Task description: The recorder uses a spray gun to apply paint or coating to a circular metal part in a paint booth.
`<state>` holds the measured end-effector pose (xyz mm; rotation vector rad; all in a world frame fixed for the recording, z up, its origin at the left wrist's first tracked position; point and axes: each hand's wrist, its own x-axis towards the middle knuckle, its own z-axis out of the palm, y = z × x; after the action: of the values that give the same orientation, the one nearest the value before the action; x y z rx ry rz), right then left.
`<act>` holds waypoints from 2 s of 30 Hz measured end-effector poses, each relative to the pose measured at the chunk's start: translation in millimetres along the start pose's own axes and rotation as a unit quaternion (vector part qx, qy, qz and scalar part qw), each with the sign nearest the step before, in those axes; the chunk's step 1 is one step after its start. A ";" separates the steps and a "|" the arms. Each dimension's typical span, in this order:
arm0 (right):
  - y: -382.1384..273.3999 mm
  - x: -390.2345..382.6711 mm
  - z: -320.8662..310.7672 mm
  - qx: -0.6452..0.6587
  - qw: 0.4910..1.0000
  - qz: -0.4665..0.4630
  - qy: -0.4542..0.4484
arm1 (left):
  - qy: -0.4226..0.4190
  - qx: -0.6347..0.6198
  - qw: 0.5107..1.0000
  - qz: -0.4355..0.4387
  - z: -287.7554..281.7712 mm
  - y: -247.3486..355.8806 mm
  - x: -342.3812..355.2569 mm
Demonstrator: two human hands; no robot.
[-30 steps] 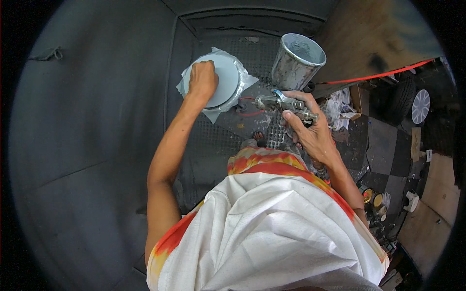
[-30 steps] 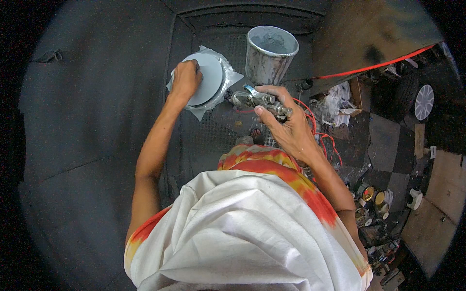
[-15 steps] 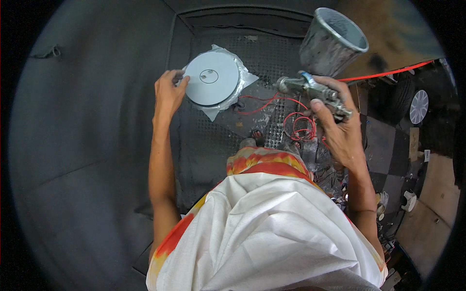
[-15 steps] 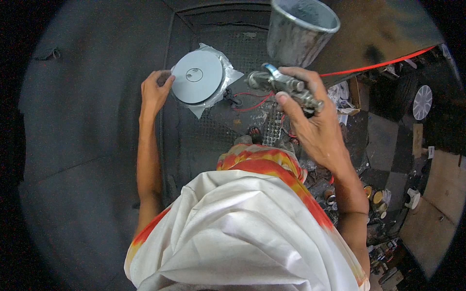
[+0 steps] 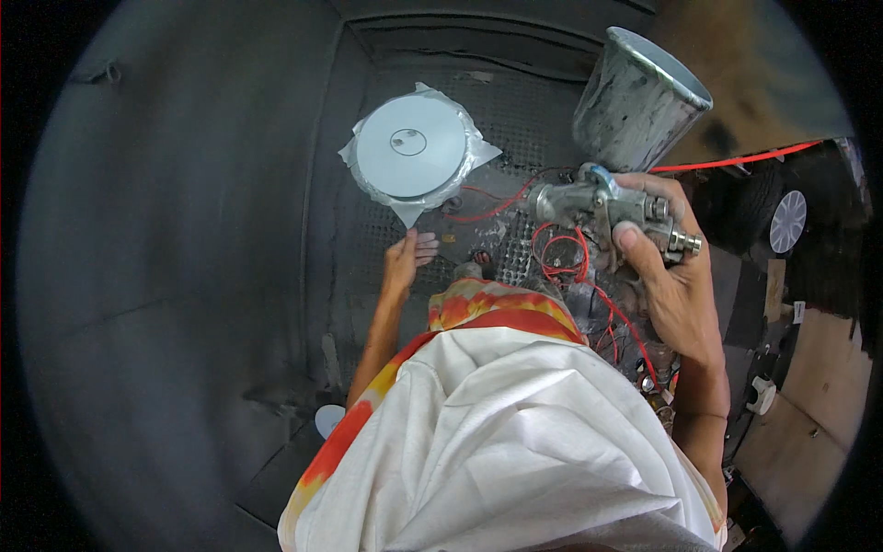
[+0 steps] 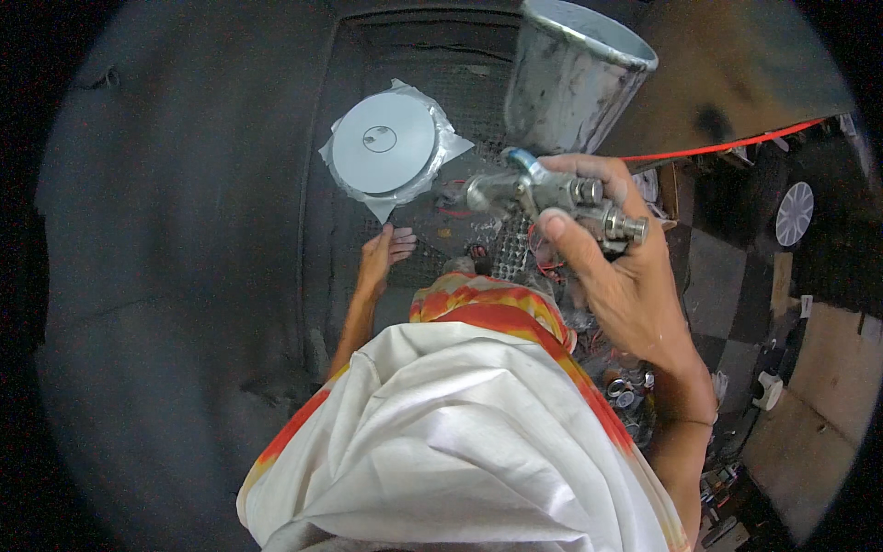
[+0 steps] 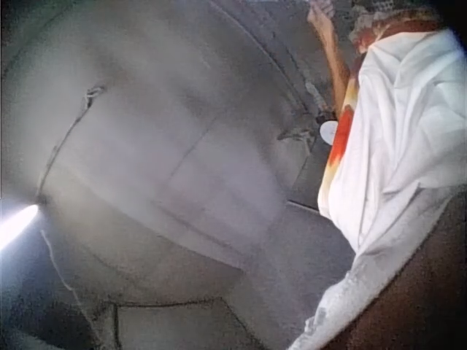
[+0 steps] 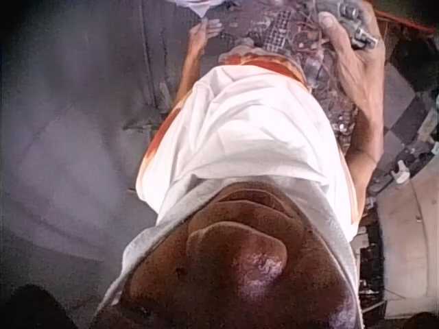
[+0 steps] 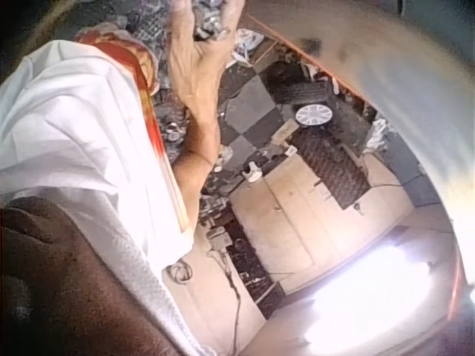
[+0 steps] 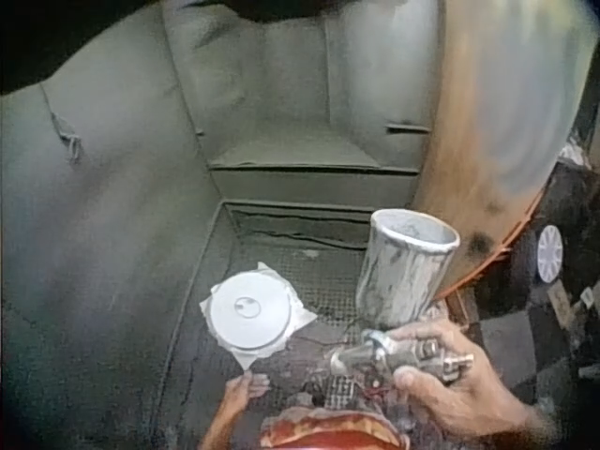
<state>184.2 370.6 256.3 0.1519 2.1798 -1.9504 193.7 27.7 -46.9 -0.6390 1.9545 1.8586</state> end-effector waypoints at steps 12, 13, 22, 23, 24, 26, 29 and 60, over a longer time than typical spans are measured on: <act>-4.8 31.8 9.0 -0.059 0.985 -0.140 0.077 | 0.174 -0.421 0.889 0.034 -9.9 42.0 28.7; -4.7 31.7 9.2 -0.061 0.985 -0.140 0.077 | 0.174 -0.423 0.889 0.034 -20.1 51.5 33.8; -14.0 18.5 14.7 -0.061 0.993 -0.095 0.030 | 0.142 -0.410 0.900 0.040 -6.3 55.7 24.7; -17.4 16.4 15.2 -0.043 0.995 -0.088 0.028 | 0.144 -0.412 0.899 0.040 4.3 49.3 17.0; -20.4 15.6 15.9 -0.050 0.993 -0.106 0.031 | 0.094 -0.414 0.904 0.059 16.1 41.7 7.8; -24.6 18.7 17.5 -0.054 0.991 -0.112 0.044 | 0.028 -0.415 0.906 0.074 43.7 38.0 -9.3; -23.3 26.2 15.4 -0.096 0.983 -0.145 0.059 | -0.027 -0.378 0.923 0.067 84.8 47.3 -22.5; 83.3 13.0 12.4 -0.106 0.973 -0.173 0.113 | 0.135 -0.500 0.853 0.069 16.4 -6.8 48.5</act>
<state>190.8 367.3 171.4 -0.0478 2.7041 -1.9260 156.6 40.4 -80.4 -1.0934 1.0112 2.9817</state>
